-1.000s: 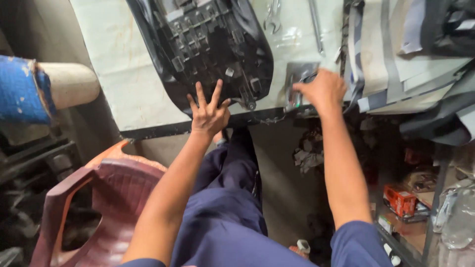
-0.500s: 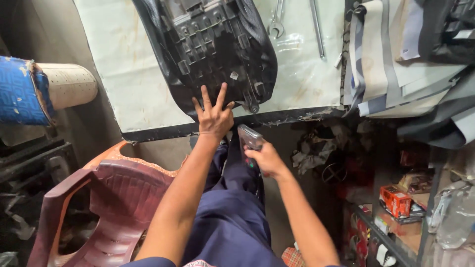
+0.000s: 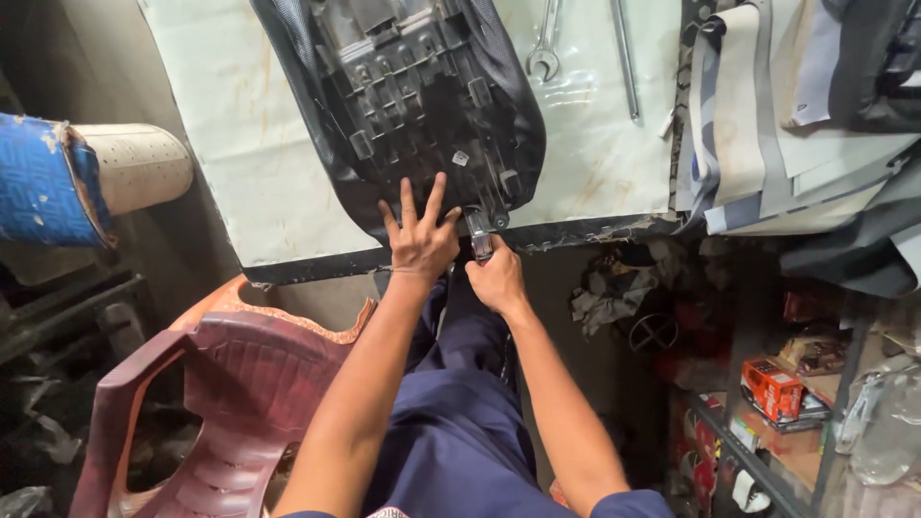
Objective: Repairing or reupholstering a motorcycle seat using a stapler.
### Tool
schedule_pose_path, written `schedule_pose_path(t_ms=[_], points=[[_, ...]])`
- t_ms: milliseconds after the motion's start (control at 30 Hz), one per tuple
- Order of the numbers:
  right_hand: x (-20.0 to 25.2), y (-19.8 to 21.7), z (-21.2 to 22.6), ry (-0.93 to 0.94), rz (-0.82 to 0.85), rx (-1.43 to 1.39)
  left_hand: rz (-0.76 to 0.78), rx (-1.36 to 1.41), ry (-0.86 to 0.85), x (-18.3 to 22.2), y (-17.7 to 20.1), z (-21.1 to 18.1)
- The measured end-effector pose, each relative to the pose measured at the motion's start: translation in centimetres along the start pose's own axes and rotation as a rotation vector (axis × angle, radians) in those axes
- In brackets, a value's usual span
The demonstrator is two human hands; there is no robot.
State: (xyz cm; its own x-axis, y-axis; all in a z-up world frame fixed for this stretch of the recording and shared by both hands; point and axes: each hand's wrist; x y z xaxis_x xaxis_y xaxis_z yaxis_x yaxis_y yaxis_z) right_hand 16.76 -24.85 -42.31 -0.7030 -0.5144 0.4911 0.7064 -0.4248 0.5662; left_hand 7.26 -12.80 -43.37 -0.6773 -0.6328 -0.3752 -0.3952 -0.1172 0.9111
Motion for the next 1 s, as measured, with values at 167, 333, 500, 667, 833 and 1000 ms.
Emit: schedule_pose_path(t_ms=[167, 333, 500, 667, 833, 1000], points=[[-0.2, 0.1, 0.1, -0.013, -0.021, -0.014, -0.002, -0.006, 0.006, 0.0, 0.1, 0.0], [-0.3, 0.3, 0.0, -0.028, -0.026, -0.058, -0.025, -0.014, 0.0, -0.3, -0.2, 0.0], [0.2, -0.6, 0.3, 0.18, -0.145, 0.062, -0.03, -0.025, -0.006, -0.3, 0.2, 0.1], [-0.3, 1.3, 3.0, 0.132, -0.098, 0.09, -0.027, -0.023, -0.008, -0.3, 0.3, 0.2], [-1.2, -1.0, 1.1, -0.03, -0.066, 0.131, -0.07, -0.024, 0.029, 0.3, -0.4, 0.0], [-1.3, 0.0, 0.0, 0.085, -0.113, 0.152, -0.044, -0.075, 0.048, 0.5, -0.8, -0.5]])
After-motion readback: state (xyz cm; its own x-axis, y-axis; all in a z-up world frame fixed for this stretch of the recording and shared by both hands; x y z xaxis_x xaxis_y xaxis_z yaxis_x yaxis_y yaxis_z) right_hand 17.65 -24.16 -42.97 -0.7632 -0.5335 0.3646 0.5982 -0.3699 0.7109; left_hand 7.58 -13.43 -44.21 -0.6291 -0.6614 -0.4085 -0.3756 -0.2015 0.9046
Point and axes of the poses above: each hand's wrist, its own x-axis away from the middle knuckle, its own y-axis out of the back of the hand, z = x × y, and after that the axes turned 9 degrees about -z, right-handed
